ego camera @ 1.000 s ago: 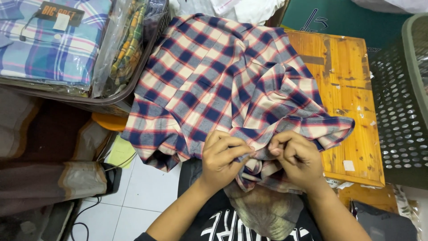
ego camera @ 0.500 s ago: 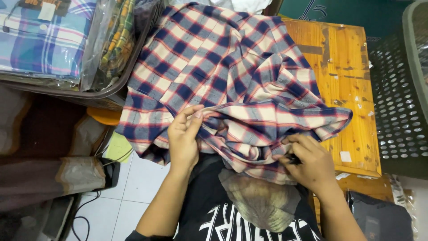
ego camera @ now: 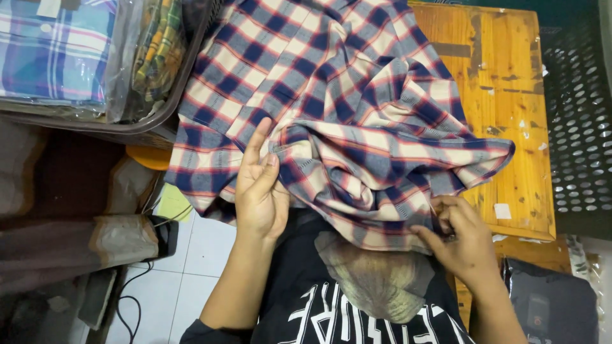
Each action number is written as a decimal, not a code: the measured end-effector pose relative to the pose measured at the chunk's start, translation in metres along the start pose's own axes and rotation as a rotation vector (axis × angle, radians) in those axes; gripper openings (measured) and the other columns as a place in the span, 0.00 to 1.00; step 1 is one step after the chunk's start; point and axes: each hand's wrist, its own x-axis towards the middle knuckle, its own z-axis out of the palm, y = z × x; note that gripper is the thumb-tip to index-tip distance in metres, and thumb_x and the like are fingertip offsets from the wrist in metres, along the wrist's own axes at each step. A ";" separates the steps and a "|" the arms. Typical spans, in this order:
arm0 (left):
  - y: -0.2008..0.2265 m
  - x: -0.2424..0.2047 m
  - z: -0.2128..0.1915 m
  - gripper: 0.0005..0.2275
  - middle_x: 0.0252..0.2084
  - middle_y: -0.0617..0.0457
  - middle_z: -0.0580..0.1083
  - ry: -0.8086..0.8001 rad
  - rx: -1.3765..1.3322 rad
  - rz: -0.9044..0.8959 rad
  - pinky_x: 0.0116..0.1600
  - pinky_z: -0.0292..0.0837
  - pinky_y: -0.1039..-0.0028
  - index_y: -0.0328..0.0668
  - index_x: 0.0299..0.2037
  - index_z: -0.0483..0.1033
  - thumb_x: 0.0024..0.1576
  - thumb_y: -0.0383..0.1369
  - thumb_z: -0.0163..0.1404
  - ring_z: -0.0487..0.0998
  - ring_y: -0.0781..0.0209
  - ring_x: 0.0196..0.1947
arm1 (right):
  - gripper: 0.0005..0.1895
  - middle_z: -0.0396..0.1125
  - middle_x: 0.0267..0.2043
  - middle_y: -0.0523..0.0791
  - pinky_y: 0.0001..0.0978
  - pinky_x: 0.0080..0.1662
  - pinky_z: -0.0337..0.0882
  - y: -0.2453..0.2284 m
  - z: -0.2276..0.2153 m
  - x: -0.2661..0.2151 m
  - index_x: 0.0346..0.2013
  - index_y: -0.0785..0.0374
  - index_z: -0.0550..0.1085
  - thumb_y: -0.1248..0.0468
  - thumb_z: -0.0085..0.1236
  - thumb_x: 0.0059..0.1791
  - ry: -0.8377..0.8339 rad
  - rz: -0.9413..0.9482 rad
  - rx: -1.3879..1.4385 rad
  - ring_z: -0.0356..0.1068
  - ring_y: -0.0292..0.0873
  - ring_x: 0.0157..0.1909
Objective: The person uses small scissors to trim loose threads and edges of a plaid fabric laid on a wooden table. The hands repeatedly adjust the fabric and snip small sections along the hem and corners.
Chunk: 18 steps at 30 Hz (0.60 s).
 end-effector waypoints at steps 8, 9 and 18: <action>-0.002 0.010 -0.012 0.23 0.45 0.42 0.68 0.118 -0.150 0.030 0.55 0.61 0.75 0.32 0.53 0.58 0.45 0.12 0.36 0.69 0.59 0.45 | 0.21 0.62 0.37 0.52 0.30 0.50 0.61 0.025 -0.018 0.009 0.15 0.59 0.50 0.77 0.52 0.39 0.185 0.252 0.506 0.62 0.43 0.44; -0.003 0.010 -0.009 0.23 0.45 0.42 0.68 0.115 -0.150 0.028 0.55 0.61 0.75 0.32 0.53 0.58 0.45 0.12 0.36 0.69 0.59 0.45 | 0.21 0.62 0.37 0.52 0.30 0.50 0.61 0.029 -0.018 0.010 0.15 0.59 0.50 0.77 0.52 0.39 0.188 0.253 0.504 0.62 0.43 0.44; -0.012 0.010 0.000 0.23 0.52 0.42 0.64 0.282 -0.237 -0.054 0.55 0.61 0.71 0.35 0.53 0.58 0.45 0.14 0.32 0.65 0.56 0.51 | 0.22 0.57 0.26 0.40 0.22 0.41 0.60 0.052 -0.012 0.017 0.17 0.58 0.51 0.70 0.52 0.48 0.254 0.423 0.373 0.64 0.34 0.44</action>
